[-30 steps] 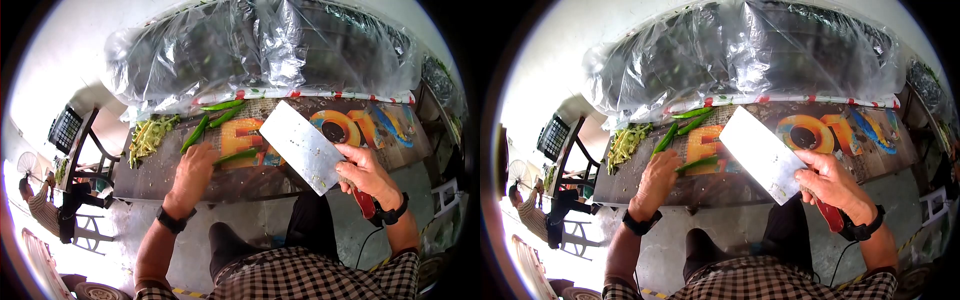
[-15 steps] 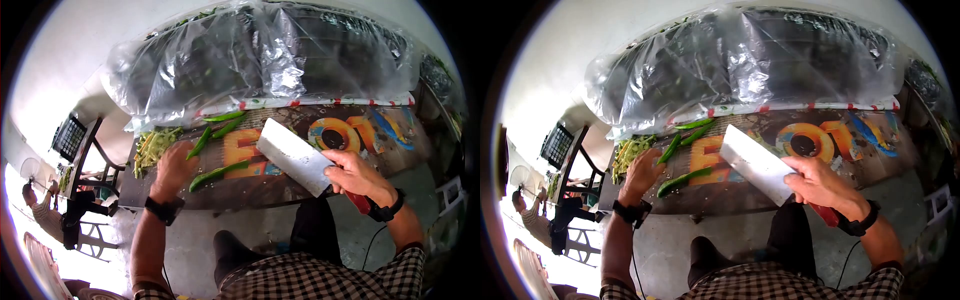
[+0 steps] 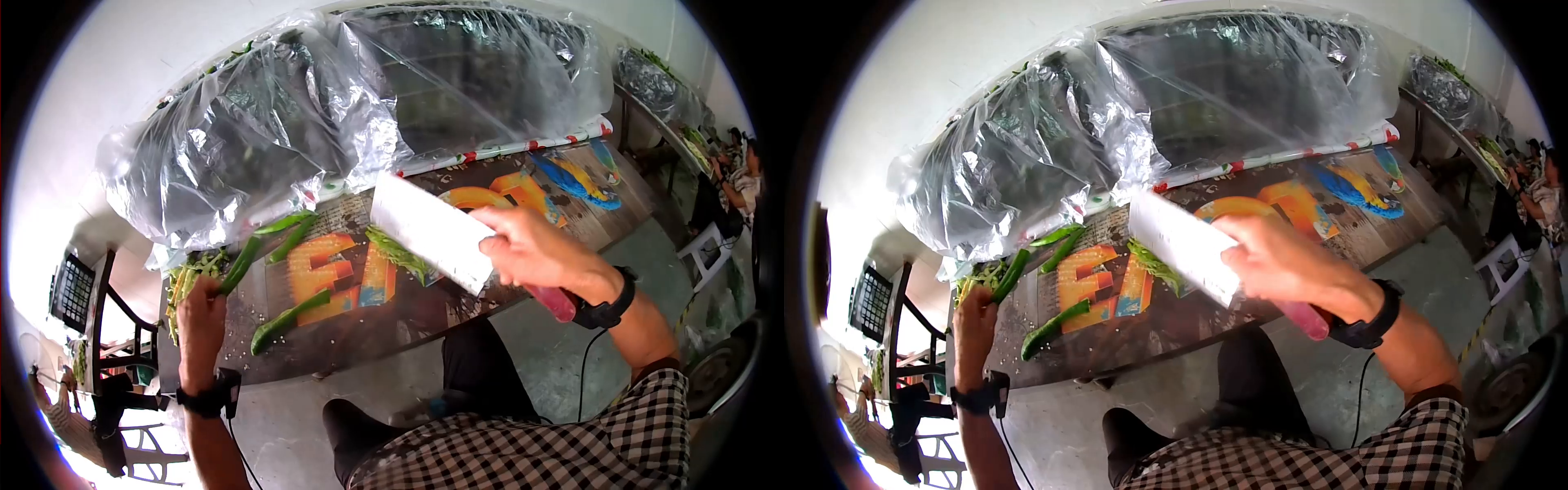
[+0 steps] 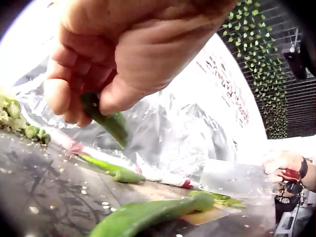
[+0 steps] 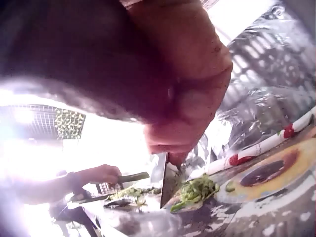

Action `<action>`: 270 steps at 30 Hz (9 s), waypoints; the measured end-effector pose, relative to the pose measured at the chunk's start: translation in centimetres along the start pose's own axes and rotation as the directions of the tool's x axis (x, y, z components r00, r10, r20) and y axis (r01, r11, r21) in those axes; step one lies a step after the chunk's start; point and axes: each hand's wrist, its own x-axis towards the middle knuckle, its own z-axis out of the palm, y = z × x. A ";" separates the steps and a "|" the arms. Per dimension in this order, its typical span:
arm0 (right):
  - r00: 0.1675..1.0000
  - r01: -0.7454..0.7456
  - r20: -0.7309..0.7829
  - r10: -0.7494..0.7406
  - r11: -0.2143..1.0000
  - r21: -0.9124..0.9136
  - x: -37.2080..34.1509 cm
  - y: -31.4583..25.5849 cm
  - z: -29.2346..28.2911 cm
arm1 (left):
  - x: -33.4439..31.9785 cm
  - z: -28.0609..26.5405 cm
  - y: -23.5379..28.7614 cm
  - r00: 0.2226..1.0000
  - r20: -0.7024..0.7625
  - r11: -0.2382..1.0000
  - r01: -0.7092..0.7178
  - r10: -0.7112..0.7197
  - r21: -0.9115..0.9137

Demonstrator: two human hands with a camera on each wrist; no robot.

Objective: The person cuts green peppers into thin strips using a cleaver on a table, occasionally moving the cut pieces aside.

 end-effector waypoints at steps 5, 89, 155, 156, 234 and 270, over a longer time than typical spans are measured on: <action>0.986 0.076 -0.151 -0.065 0.995 0.067 -1.5 0.1 -1.4 | -3.0 -1.9 6.5 0.987 0.117 0.972 0.134 -0.113 -0.192; 0.969 0.097 0.244 0.025 0.875 -0.474 -1.0 -9.3 3.0 | -5.4 9.1 9.3 0.997 -0.077 0.926 -0.045 0.018 -0.374; 0.873 -0.334 0.450 0.189 0.903 0.271 0.1 -1.4 3.1 | -5.2 7.4 10.0 0.977 -0.035 0.910 -0.210 0.211 -0.357; 0.874 -0.335 0.447 0.191 0.902 0.271 -0.1 -1.4 3.2 | -5.2 7.5 10.1 0.977 -0.031 0.914 -0.208 0.211 -0.348; 0.996 0.043 0.078 -0.050 0.995 0.089 1.0 0.0 2.3 | -2.1 3.9 13.7 0.953 0.227 0.953 -0.136 0.201 -0.271; 0.912 0.370 0.098 -0.398 0.700 -0.611 1.8 2.1 1.8 | 1.8 3.9 8.4 0.922 0.332 0.963 -0.118 0.196 -0.242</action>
